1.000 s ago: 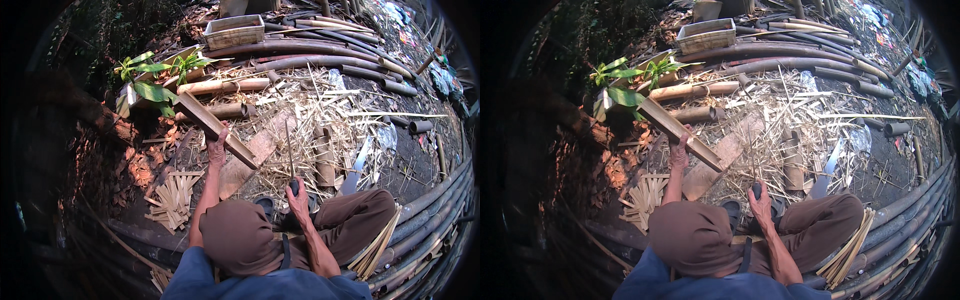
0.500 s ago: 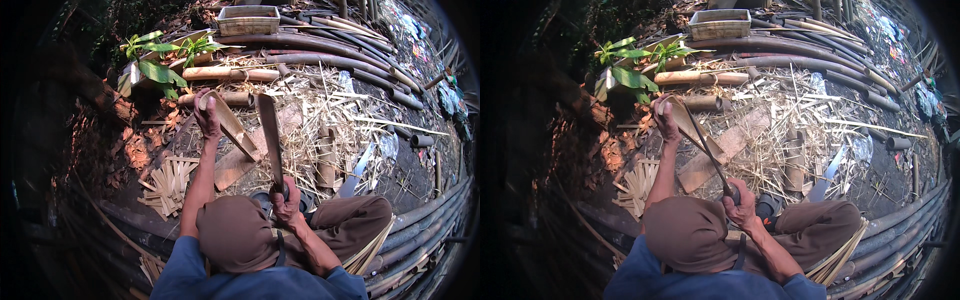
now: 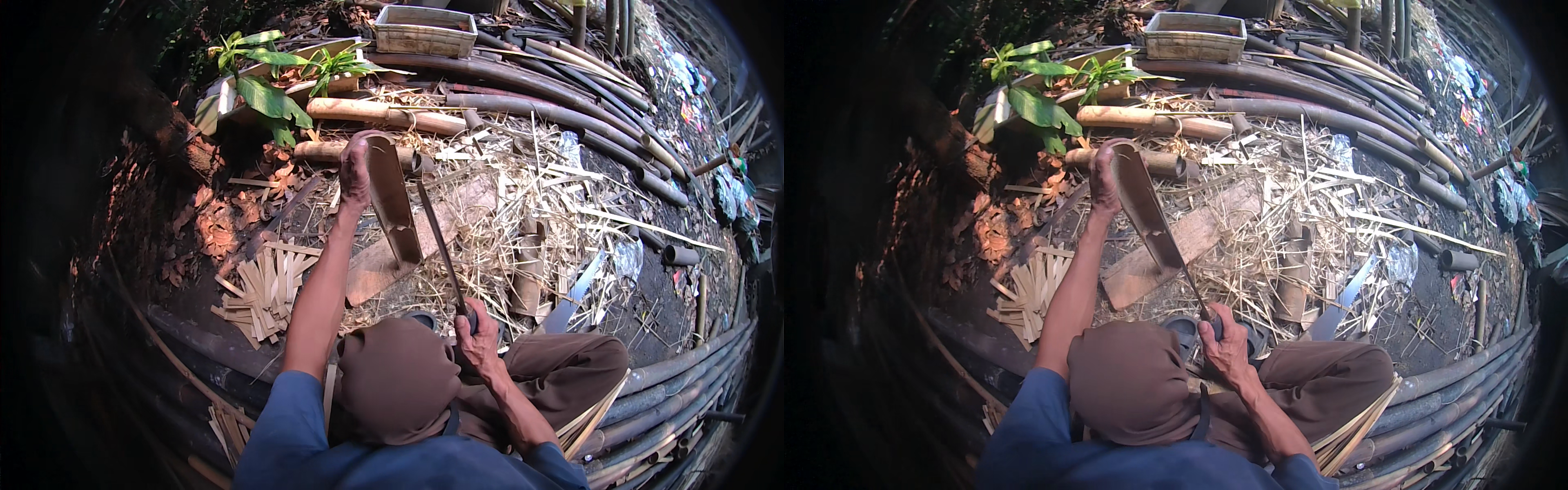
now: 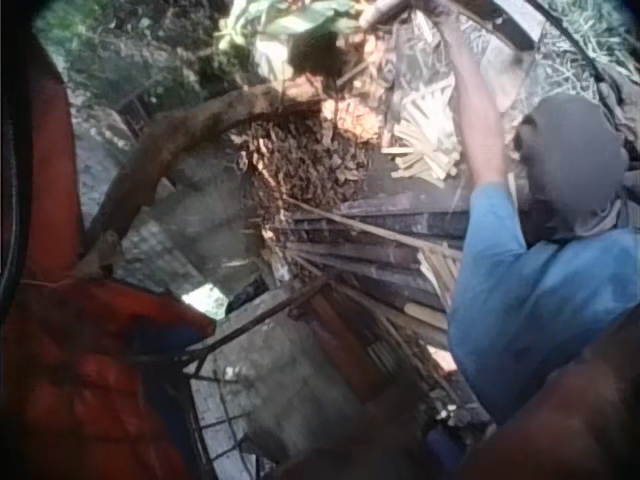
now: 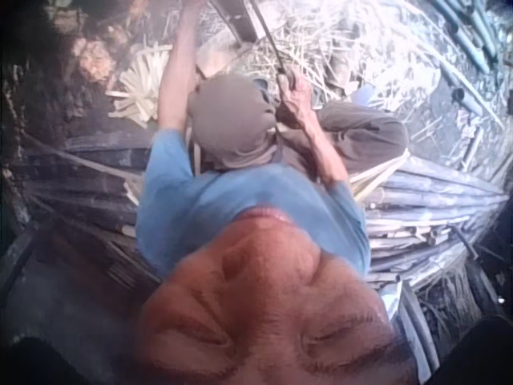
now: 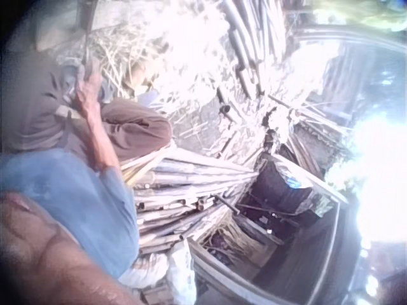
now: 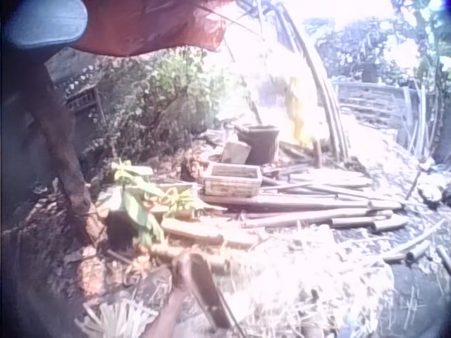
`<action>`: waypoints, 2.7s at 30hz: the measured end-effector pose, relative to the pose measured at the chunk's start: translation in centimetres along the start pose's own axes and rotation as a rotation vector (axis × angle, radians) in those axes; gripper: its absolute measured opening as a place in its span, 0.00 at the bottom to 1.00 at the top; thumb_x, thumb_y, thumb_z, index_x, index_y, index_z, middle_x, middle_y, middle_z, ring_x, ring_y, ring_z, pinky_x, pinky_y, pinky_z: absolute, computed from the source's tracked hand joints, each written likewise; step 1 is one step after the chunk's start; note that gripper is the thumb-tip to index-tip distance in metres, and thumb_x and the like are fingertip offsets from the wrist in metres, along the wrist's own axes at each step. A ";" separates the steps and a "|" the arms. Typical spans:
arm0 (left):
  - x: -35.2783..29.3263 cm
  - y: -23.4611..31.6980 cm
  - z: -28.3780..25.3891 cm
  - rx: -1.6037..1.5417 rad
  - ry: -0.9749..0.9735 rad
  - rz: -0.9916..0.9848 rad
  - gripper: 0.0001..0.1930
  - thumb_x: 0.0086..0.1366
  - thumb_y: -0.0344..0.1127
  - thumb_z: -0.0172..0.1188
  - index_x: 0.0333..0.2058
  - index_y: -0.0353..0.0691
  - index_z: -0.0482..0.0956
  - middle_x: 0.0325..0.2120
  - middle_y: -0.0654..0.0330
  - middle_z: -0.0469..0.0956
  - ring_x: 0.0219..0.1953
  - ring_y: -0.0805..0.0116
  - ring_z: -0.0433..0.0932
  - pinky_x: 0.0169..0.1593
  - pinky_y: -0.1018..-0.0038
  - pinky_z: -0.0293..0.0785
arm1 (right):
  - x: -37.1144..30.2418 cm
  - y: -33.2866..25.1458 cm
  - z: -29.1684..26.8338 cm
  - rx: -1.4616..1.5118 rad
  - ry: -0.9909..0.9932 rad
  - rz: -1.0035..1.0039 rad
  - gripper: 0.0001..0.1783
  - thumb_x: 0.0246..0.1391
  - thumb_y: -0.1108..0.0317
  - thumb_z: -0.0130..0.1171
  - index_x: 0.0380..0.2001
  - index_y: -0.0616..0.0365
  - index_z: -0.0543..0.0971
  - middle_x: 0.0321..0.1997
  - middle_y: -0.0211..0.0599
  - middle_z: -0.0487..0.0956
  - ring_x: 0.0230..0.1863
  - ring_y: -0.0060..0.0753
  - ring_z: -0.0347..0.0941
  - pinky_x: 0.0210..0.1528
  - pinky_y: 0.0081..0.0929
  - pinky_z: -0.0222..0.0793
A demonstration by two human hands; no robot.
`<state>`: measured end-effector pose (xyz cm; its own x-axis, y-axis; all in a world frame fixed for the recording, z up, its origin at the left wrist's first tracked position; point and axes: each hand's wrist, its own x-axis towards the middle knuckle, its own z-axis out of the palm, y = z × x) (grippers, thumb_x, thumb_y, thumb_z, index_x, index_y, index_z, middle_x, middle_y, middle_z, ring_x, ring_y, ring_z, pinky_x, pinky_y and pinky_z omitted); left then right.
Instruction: The person sits on the ground and uses a machete to split bamboo strips into thinner pieces. They repeatedly pick up bamboo strips, position them on a wooden block, and strike them with the machete to create smaller slivers.
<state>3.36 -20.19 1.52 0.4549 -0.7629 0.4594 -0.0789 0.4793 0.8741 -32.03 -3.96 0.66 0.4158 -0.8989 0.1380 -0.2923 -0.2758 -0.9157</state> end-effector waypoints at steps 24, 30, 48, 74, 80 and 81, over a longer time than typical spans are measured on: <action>-2.3 4.4 3.4 0.312 0.383 0.161 0.23 0.70 0.48 0.48 0.41 0.29 0.76 0.35 0.51 0.77 0.41 0.63 0.75 0.52 0.69 0.68 | -1.2 1.7 -1.7 -0.150 -0.135 0.379 0.24 0.64 0.48 0.51 0.35 0.63 0.74 0.20 0.49 0.75 0.24 0.46 0.78 0.29 0.39 0.69; -5.5 5.5 6.0 -0.130 -0.046 -0.010 0.48 0.56 0.51 0.69 0.67 0.37 0.52 0.48 0.57 0.72 0.48 0.67 0.73 0.56 0.69 0.68 | -2.4 3.3 0.3 0.050 0.021 0.531 0.24 0.65 0.48 0.49 0.30 0.60 0.72 0.17 0.31 0.68 0.19 0.25 0.64 0.24 0.29 0.62; -6.0 6.1 6.7 0.096 -0.107 -0.141 0.13 0.62 0.35 0.67 0.44 0.38 0.82 0.35 0.66 0.84 0.36 0.80 0.77 0.43 0.78 0.74 | 2.9 -5.1 -3.9 0.155 0.078 0.267 0.20 0.67 0.51 0.47 0.43 0.61 0.72 0.19 0.32 0.69 0.21 0.23 0.65 0.25 0.28 0.62; -10.9 6.2 7.6 0.433 -0.387 -0.142 0.10 0.59 0.31 0.67 0.40 0.35 0.83 0.26 0.64 0.81 0.29 0.81 0.74 0.34 0.77 0.72 | 7.8 -11.2 -4.8 -0.044 -0.019 0.047 0.15 0.67 0.60 0.48 0.50 0.58 0.68 0.26 0.57 0.76 0.30 0.63 0.77 0.30 0.44 0.68; -9.5 10.3 7.8 0.370 -0.435 -0.094 0.09 0.62 0.33 0.65 0.34 0.32 0.80 0.18 0.68 0.69 0.25 0.82 0.62 0.28 0.76 0.63 | 7.8 -12.5 -5.6 -0.035 0.028 -0.003 0.14 0.67 0.60 0.49 0.49 0.57 0.69 0.24 0.54 0.77 0.28 0.61 0.77 0.27 0.42 0.67; -9.4 9.4 7.3 0.464 -0.524 -0.201 0.14 0.60 0.35 0.66 0.40 0.31 0.78 0.21 0.60 0.75 0.26 0.73 0.72 0.32 0.72 0.70 | 8.4 -10.6 -4.9 -0.042 -0.033 0.033 0.13 0.67 0.60 0.49 0.47 0.57 0.69 0.25 0.55 0.77 0.28 0.61 0.77 0.28 0.43 0.67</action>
<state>-8.18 -11.68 6.55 0.0249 -0.9802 0.1962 -0.4592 0.1631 0.8732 -29.61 -10.23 13.39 0.4338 -0.8960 0.0949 -0.3415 -0.2610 -0.9029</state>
